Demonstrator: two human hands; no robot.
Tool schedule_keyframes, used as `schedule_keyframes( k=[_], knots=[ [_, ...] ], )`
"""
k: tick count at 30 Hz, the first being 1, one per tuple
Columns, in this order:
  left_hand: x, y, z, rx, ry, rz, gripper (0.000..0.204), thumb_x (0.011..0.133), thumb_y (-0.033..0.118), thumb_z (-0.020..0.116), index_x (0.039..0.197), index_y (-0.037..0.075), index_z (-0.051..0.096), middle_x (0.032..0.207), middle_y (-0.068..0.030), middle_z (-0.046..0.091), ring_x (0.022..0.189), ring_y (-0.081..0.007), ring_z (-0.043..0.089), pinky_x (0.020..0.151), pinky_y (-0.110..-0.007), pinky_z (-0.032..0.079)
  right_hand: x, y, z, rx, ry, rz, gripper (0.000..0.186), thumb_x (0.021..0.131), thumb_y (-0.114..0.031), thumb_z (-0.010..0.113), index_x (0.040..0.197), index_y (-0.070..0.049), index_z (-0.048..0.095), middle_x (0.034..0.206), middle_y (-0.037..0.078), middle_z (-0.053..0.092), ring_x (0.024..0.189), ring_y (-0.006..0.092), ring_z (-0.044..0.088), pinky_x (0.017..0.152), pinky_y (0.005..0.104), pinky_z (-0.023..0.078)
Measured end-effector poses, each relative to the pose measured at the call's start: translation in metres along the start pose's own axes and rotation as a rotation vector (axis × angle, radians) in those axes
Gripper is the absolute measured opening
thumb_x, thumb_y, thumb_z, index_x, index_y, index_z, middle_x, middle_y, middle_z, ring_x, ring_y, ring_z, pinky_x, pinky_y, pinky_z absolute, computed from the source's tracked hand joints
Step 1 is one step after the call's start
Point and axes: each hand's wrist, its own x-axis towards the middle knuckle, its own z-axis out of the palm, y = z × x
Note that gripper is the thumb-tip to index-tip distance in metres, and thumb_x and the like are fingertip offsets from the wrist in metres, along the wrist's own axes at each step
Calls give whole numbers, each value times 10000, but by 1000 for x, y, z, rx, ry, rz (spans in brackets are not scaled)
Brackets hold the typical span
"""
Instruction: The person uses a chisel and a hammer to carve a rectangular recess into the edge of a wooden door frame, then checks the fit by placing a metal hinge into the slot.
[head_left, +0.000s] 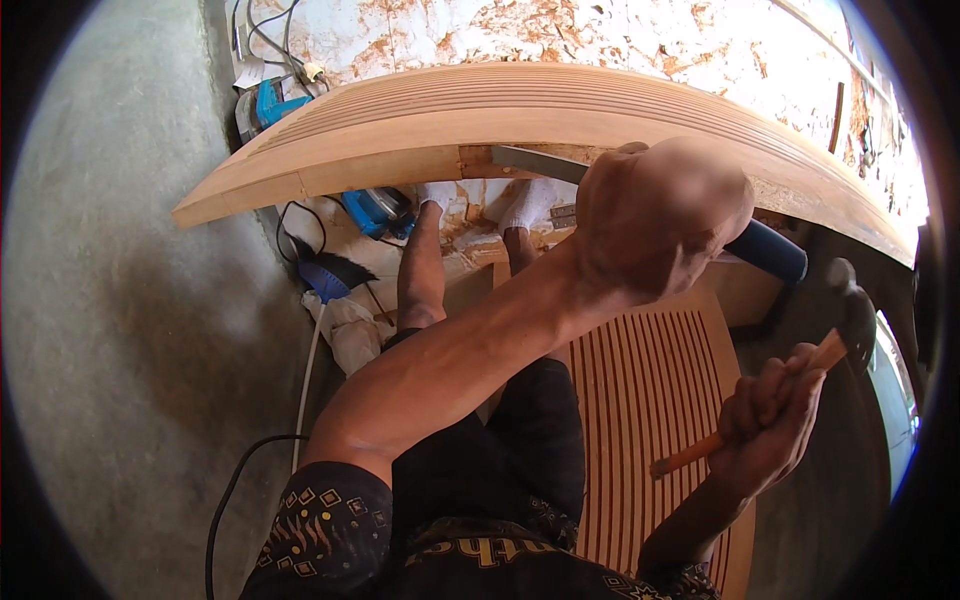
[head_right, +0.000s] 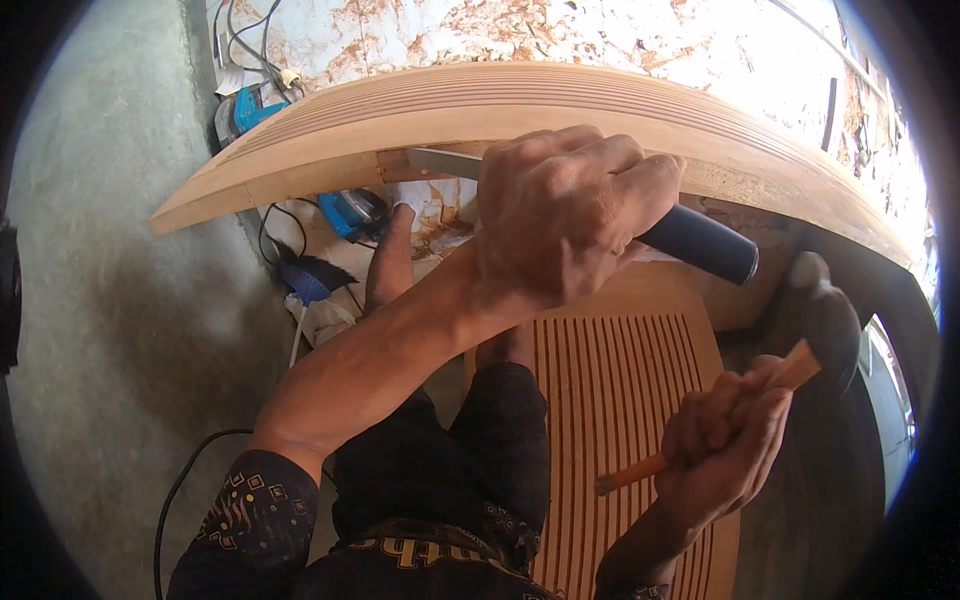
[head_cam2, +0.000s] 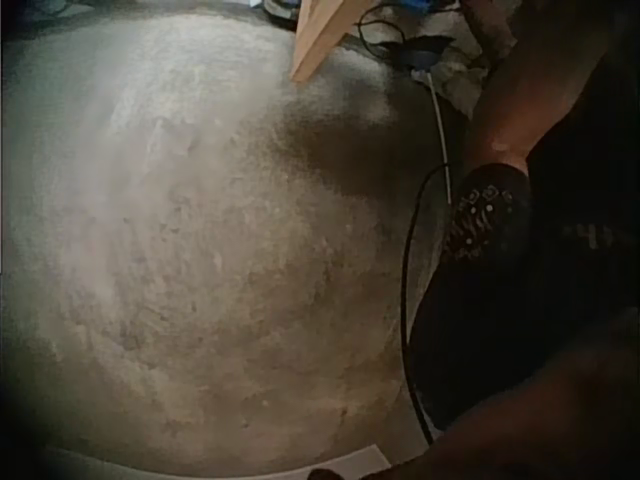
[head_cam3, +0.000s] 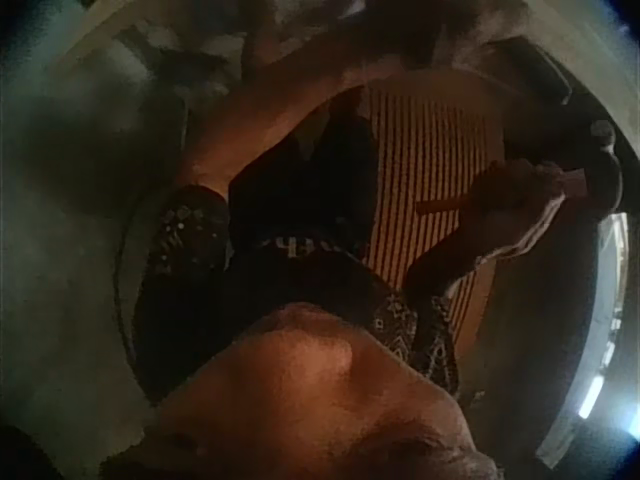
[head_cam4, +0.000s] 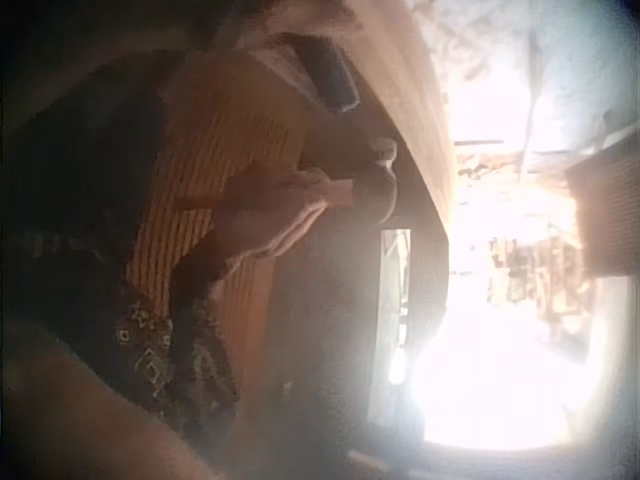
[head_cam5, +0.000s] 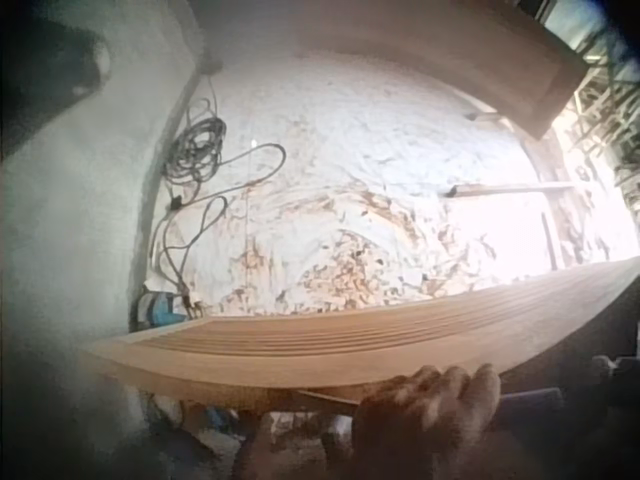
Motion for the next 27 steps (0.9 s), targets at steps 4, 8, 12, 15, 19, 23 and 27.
schedule_keyframes(
  k=[4, 8, 12, 15, 19, 23, 27],
  knots=[
    [-1, 0, 2, 63, -67, -18, 176, 834, 198, 681, 716, 93, 605, 575, -87, 579, 538, -230, 648, 430, -380, 471, -1, 4, -1, -157, -47, 80, 325, 1123, -416, 425, 1084, -98, 479, 594, -51, 321, 402, 16, 199, 328, 213, 169],
    [1, -3, 2, 37, -35, -11, 177, 851, 185, 663, 713, 91, 606, 570, -86, 576, 537, -232, 649, 434, -387, 477, 8, 5, 2, 4, 11, 68, 325, 1120, -421, 434, 1081, -101, 481, 594, -53, 320, 406, 12, 207, 329, 210, 170],
    [-2, -5, 5, 72, -25, -11, 142, 773, 141, 716, 726, 102, 588, 571, -50, 556, 525, -213, 616, 431, -372, 459, 13, 7, 4, -51, 40, 67, 322, 1120, -417, 436, 1076, -102, 484, 595, -56, 313, 408, 11, 211, 332, 209, 164],
    [0, -5, 5, 96, -25, -9, 171, 723, 119, 751, 734, 108, 581, 575, -34, 547, 523, -204, 602, 429, -366, 450, 15, 6, -1, -104, -8, 102, 315, 1120, -414, 440, 1071, -106, 486, 597, -58, 314, 411, 10, 209, 334, 207, 156],
    [-2, -6, 7, 117, -25, -15, 194, 714, 143, 770, 728, 108, 579, 575, -37, 551, 520, -203, 601, 427, -364, 445, 22, 7, 6, -15, 96, 66, 317, 1121, -412, 438, 1068, -104, 489, 593, -60, 312, 406, 13, 210, 333, 211, 148],
    [-2, -7, 8, 115, -23, -13, 209, 709, 161, 780, 727, 107, 580, 574, -38, 556, 522, -208, 610, 425, -361, 439, 20, 10, -2, -91, -25, 110, 313, 1121, -410, 439, 1070, -107, 500, 599, -64, 309, 409, 11, 208, 331, 208, 151],
    [-1, -9, 8, 126, 3, -7, 208, 713, 163, 775, 716, 106, 575, 573, -38, 558, 517, -208, 608, 422, -359, 435, 26, 11, -2, -50, -38, 147, 305, 1120, -402, 446, 1064, -108, 503, 600, -64, 307, 411, 9, 210, 332, 208, 152]
  ],
)
